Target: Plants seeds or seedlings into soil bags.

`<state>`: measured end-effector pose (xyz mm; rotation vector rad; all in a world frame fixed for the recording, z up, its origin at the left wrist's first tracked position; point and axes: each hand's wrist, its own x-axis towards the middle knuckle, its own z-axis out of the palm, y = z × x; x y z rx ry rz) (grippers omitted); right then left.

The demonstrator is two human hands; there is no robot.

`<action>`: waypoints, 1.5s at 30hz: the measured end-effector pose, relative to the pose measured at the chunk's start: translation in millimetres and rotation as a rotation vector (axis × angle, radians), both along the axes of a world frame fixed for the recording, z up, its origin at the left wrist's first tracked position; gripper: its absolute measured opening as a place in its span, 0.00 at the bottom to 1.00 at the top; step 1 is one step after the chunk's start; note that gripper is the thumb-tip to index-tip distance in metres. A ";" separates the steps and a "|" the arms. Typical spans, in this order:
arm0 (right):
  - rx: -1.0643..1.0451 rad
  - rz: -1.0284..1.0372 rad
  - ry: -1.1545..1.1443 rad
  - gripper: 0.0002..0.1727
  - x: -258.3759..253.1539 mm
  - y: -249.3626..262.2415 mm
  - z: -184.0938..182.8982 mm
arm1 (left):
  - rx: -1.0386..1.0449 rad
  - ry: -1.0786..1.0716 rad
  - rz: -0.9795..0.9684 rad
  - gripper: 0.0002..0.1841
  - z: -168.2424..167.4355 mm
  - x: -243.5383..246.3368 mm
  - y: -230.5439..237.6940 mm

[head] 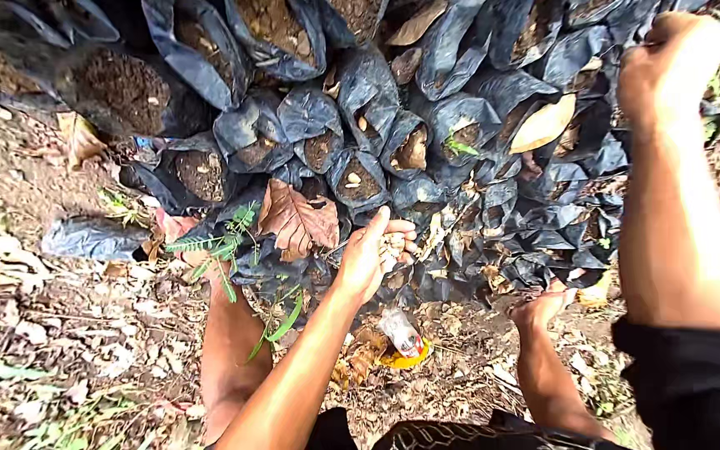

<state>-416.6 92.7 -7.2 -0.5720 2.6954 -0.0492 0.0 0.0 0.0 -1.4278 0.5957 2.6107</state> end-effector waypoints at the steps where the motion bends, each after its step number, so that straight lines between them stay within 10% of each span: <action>1: -0.080 0.025 -0.067 0.24 40.6 -0.2 19.4 | 0.004 0.015 0.008 0.38 0.9 1.7 0.1; 6: -0.404 0.136 -0.593 0.08 235.4 4.3 71.8 | -0.011 0.025 -0.029 0.43 7.4 2.4 -3.9; 10: -0.422 0.151 -0.684 0.08 295.7 6.1 55.3 | -0.080 -0.031 -0.052 0.39 10.5 -1.7 -7.6; 45: -0.673 -0.046 -0.499 0.08 333.9 -27.4 36.8 | -0.241 -0.176 0.111 0.18 -10.9 -11.5 -15.0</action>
